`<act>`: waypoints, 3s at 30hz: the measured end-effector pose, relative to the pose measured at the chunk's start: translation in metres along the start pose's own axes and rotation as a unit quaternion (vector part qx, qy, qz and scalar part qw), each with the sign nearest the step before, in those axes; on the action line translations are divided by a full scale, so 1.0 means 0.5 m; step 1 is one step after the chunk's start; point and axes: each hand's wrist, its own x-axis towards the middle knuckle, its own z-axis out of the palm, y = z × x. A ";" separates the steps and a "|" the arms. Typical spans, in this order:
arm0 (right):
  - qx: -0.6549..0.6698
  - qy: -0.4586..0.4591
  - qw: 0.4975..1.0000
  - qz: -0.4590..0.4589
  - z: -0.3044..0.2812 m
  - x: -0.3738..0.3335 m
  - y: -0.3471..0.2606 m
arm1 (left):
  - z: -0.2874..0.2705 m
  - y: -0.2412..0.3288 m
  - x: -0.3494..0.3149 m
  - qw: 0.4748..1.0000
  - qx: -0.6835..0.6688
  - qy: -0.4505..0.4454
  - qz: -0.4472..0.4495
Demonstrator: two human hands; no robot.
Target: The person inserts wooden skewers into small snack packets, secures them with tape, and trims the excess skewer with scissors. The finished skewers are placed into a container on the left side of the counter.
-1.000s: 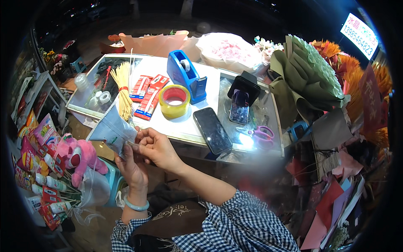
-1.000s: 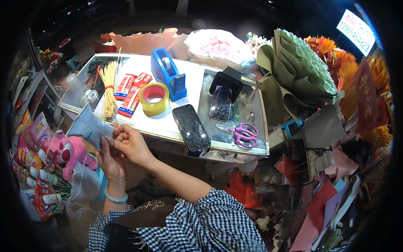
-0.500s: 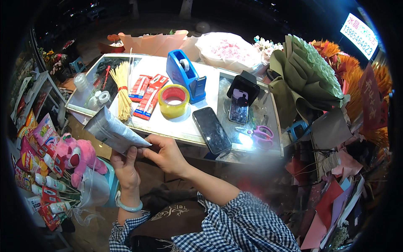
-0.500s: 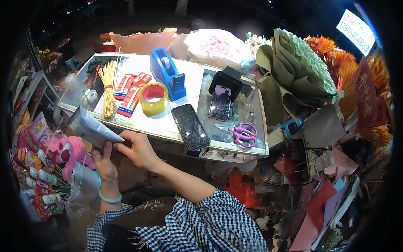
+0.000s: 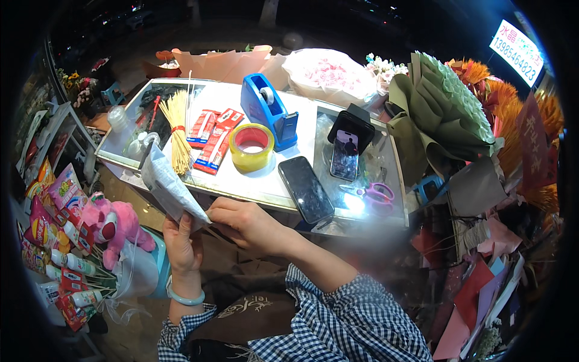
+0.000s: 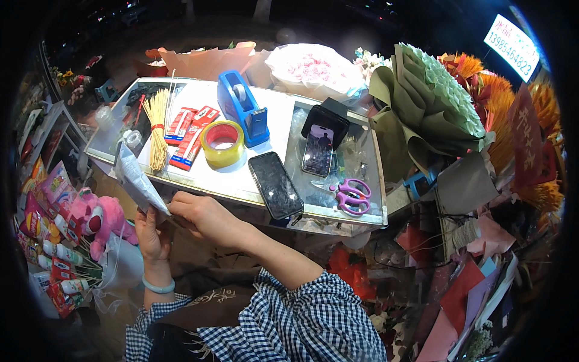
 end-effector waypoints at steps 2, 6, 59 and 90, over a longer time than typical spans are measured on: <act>0.015 0.003 1.000 -0.016 0.002 0.001 0.001 | -0.003 0.003 0.000 0.999 -0.025 -0.015 -0.018; 0.029 -0.001 1.000 -0.007 -0.001 0.000 0.003 | 0.000 0.005 0.000 0.997 -0.057 -0.042 -0.035; 0.189 0.053 0.972 0.130 0.031 -0.001 0.019 | 0.003 0.051 0.000 0.988 0.148 -0.028 0.023; -0.344 0.434 0.806 0.208 -0.254 0.020 0.264 | 0.001 0.076 -0.005 0.980 0.198 -0.009 0.032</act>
